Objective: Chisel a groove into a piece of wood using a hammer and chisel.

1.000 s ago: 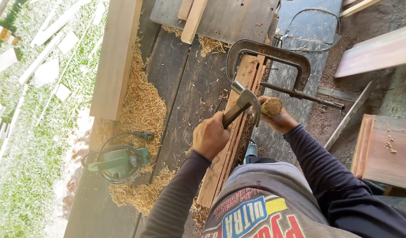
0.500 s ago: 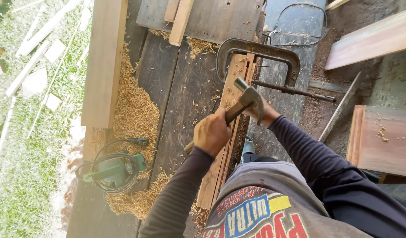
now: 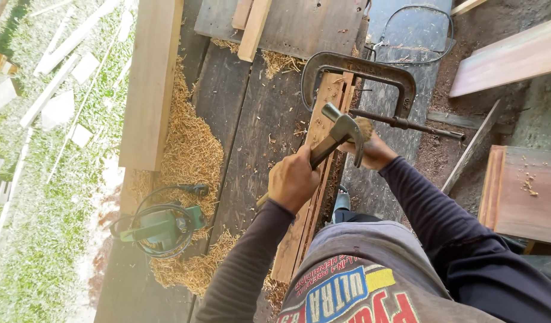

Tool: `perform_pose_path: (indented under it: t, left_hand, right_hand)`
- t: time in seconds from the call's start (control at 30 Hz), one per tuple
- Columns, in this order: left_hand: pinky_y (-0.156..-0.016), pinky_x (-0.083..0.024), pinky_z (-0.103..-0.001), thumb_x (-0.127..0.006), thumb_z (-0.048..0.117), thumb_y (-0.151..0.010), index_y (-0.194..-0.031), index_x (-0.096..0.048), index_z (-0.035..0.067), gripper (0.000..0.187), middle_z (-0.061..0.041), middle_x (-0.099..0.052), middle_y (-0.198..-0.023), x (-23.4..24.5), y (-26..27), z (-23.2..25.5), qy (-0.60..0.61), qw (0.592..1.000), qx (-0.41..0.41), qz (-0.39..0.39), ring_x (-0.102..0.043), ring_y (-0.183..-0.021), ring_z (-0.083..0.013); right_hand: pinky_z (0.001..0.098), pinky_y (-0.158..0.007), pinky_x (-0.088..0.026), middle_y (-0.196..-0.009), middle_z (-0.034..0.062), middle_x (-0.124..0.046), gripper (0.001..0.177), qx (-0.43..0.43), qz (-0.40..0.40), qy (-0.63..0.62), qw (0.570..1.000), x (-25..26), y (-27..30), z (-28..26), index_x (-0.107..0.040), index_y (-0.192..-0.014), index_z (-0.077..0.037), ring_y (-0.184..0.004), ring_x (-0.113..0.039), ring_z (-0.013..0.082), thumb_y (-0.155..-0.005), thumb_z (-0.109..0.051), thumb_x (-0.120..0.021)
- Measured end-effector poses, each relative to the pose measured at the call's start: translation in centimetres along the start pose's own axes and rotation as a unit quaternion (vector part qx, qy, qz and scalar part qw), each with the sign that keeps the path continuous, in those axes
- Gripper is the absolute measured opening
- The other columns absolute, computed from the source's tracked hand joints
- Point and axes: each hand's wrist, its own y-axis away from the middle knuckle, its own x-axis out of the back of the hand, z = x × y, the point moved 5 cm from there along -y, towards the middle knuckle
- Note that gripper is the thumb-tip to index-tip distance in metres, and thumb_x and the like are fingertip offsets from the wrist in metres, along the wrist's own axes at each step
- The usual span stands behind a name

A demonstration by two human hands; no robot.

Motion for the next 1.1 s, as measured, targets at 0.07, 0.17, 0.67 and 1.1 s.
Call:
perform_pose_path:
  t: [0.07,0.17,0.67,1.1]
  left_hand:
    - [-0.071,-0.055,-0.051,-0.069,0.019,-0.083,-0.098,-0.063,0.006,0.02,-0.02,-0.073,-0.082,0.3,0.7,-0.2,0.011,1.0,0.003,0.011,-0.072,-0.076,-0.0391]
    - [-0.071,-0.056,-0.051,-0.068,0.018,-0.083,-0.1,-0.063,0.006,0.022,-0.019,-0.073,-0.081,0.6,1.3,-0.2,0.009,1.0,-0.008,0.013,-0.072,-0.076,-0.0387]
    - [-0.073,-0.058,-0.048,-0.067,0.015,-0.087,-0.097,-0.064,0.005,0.015,-0.02,-0.073,-0.081,-0.6,1.3,-0.8,-0.014,1.0,-0.006,-0.019,-0.074,-0.075,-0.0357]
    - [-0.068,-0.054,-0.052,-0.067,0.017,-0.082,-0.094,-0.063,0.007,0.016,-0.019,-0.072,-0.079,0.8,3.6,-0.6,0.024,1.0,-0.011,0.003,-0.071,-0.075,-0.0403]
  right_hand:
    - [0.0359,-0.085,-0.055,-0.103,0.0049,-0.067,0.027,-0.008,-0.007,0.051,0.999,-0.3,0.9,-0.3,-0.066,-0.113,-0.009,-0.094,-0.062,0.018,-0.09,-0.021,-0.074]
    - [0.0394,-0.091,-0.052,-0.107,0.0029,-0.068,0.031,-0.005,0.006,0.101,0.995,-1.1,1.4,-0.3,-0.063,-0.114,-0.011,-0.101,-0.063,0.0178,-0.087,-0.021,-0.074]
    - [0.0425,-0.083,-0.061,-0.099,0.0031,-0.067,0.034,-0.088,0.003,0.063,0.994,-1.6,0.0,1.2,-0.057,-0.114,-0.009,-0.088,-0.065,0.0179,-0.087,-0.019,-0.075]
    - [0.0408,-0.091,-0.054,-0.107,0.0042,-0.067,0.039,0.045,-0.007,0.073,0.996,-1.7,4.1,2.5,-0.061,-0.121,-0.008,-0.1,-0.062,0.018,-0.09,-0.027,-0.075]
